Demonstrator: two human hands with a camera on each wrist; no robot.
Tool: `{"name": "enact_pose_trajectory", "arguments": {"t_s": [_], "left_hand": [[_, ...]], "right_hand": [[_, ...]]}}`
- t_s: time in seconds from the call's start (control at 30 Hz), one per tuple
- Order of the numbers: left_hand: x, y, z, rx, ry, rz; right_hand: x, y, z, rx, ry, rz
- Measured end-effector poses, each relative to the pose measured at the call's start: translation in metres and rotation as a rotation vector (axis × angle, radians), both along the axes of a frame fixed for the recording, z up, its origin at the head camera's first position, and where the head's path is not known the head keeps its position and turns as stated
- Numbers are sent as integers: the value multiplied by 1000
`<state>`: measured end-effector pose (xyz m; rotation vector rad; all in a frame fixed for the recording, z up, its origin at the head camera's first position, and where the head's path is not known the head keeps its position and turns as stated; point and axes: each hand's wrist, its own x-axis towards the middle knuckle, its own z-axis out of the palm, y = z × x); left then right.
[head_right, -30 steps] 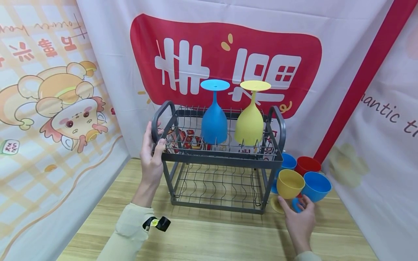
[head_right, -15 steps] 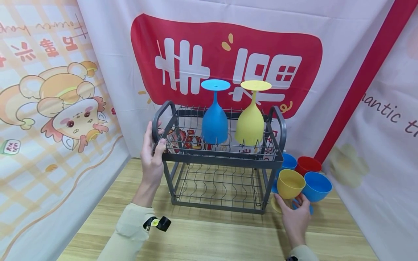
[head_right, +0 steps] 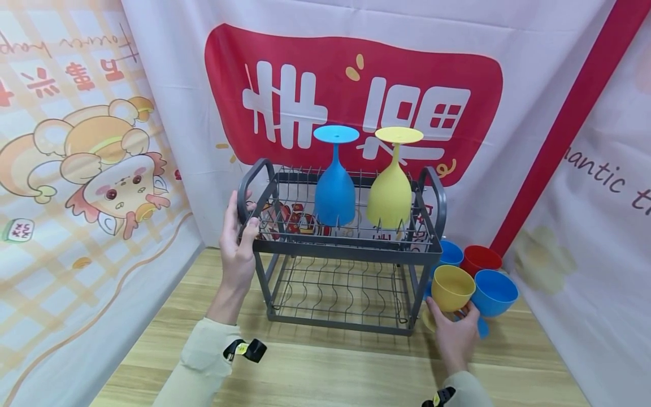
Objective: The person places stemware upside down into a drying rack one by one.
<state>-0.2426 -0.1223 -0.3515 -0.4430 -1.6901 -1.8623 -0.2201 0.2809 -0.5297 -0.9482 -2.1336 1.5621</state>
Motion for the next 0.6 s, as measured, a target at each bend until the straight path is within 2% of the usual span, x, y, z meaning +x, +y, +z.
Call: {"name": "enact_pose_trajectory", "arguments": {"t_s": [0.27, 0.6], "left_hand": [[0, 0, 0, -3, 2, 0], [0, 0, 0, -13, 6, 2]], "right_hand": [[-3, -3, 2, -14, 44, -11], [-2, -6, 4, 45, 66, -12]]}}
